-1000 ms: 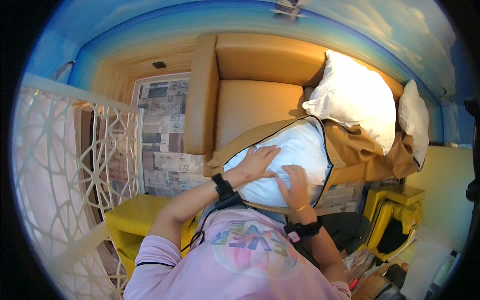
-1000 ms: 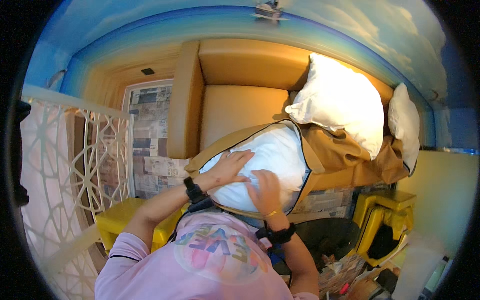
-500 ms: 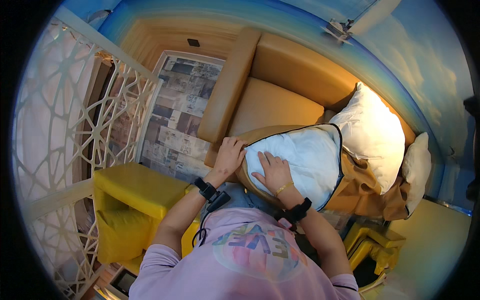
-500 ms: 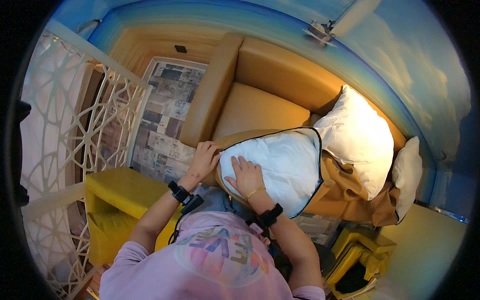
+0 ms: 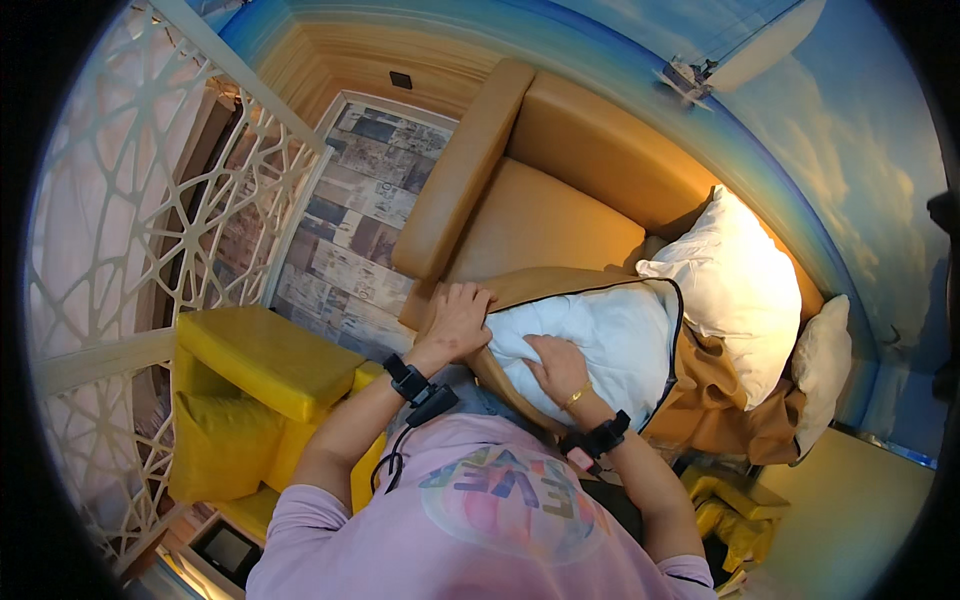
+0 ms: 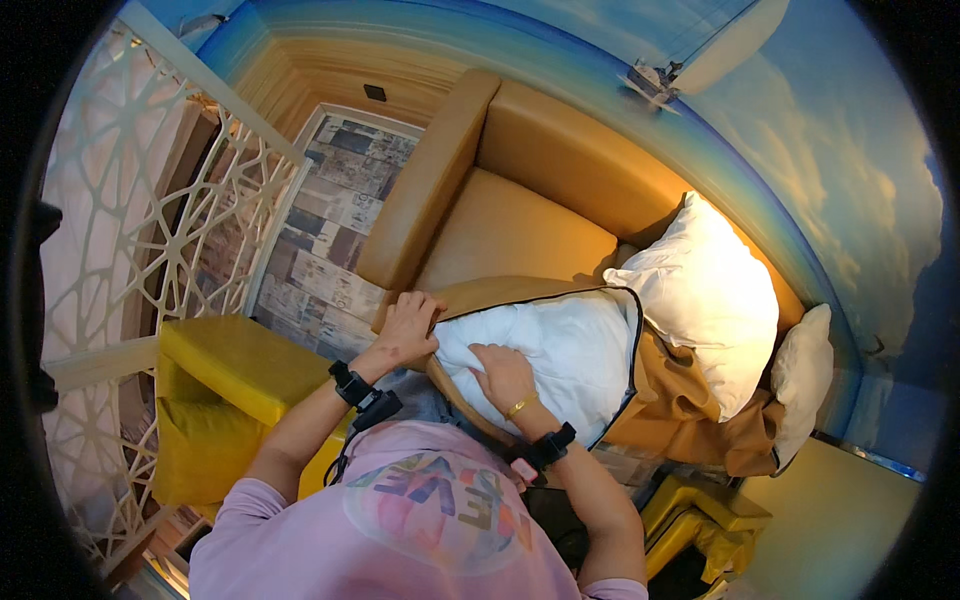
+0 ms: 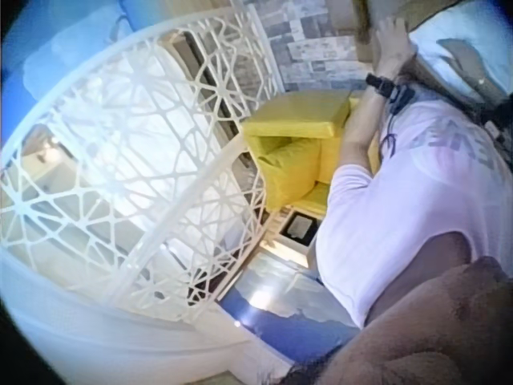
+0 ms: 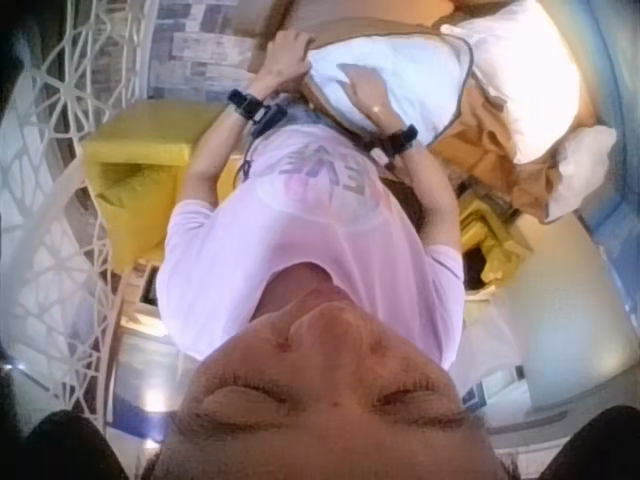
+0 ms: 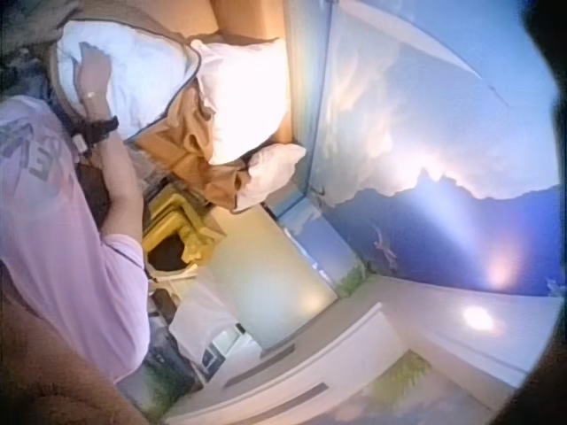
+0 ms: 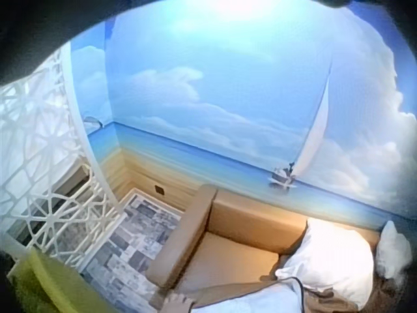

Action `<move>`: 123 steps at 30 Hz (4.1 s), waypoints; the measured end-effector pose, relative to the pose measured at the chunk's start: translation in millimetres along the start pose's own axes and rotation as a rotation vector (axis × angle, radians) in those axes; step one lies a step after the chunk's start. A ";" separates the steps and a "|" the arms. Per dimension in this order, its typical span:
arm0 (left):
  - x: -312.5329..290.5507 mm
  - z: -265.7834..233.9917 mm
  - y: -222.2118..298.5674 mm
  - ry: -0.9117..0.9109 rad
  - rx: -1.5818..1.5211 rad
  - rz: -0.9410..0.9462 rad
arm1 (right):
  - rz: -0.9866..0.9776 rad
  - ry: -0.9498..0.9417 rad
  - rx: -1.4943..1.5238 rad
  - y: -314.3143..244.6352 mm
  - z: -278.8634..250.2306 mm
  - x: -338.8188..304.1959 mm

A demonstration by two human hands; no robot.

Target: The person wipes a white decorative lattice structure with a blue cloth, then moves to a bed and places white pillows into brown pillowcases. The person adjusts the pillows and smooths the bedding.

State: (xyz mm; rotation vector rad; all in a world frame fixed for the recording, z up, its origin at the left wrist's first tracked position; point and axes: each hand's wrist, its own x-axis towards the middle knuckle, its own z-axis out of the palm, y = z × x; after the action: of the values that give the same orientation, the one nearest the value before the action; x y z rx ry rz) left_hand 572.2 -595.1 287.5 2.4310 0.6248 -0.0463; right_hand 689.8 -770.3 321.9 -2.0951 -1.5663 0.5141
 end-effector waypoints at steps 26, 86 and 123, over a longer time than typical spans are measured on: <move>1.0 44.8 77.9 -0.082 -0.485 0.370 | 0.106 -0.570 -0.328 52.4 48.4 -63.4; 151.5 112.5 194.9 -0.310 0.035 0.832 | 0.645 0.035 -0.178 14.1 -14.4 -143.0; 9.7 102.1 145.0 -0.804 0.138 0.768 | 1.037 0.736 0.360 -23.5 18.8 -223.6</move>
State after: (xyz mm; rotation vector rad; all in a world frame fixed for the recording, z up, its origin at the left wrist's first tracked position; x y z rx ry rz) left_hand 657.2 -751.0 285.1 2.3356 -0.6751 -0.7124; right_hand 598.9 -976.7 323.9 -2.2640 0.0719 0.2401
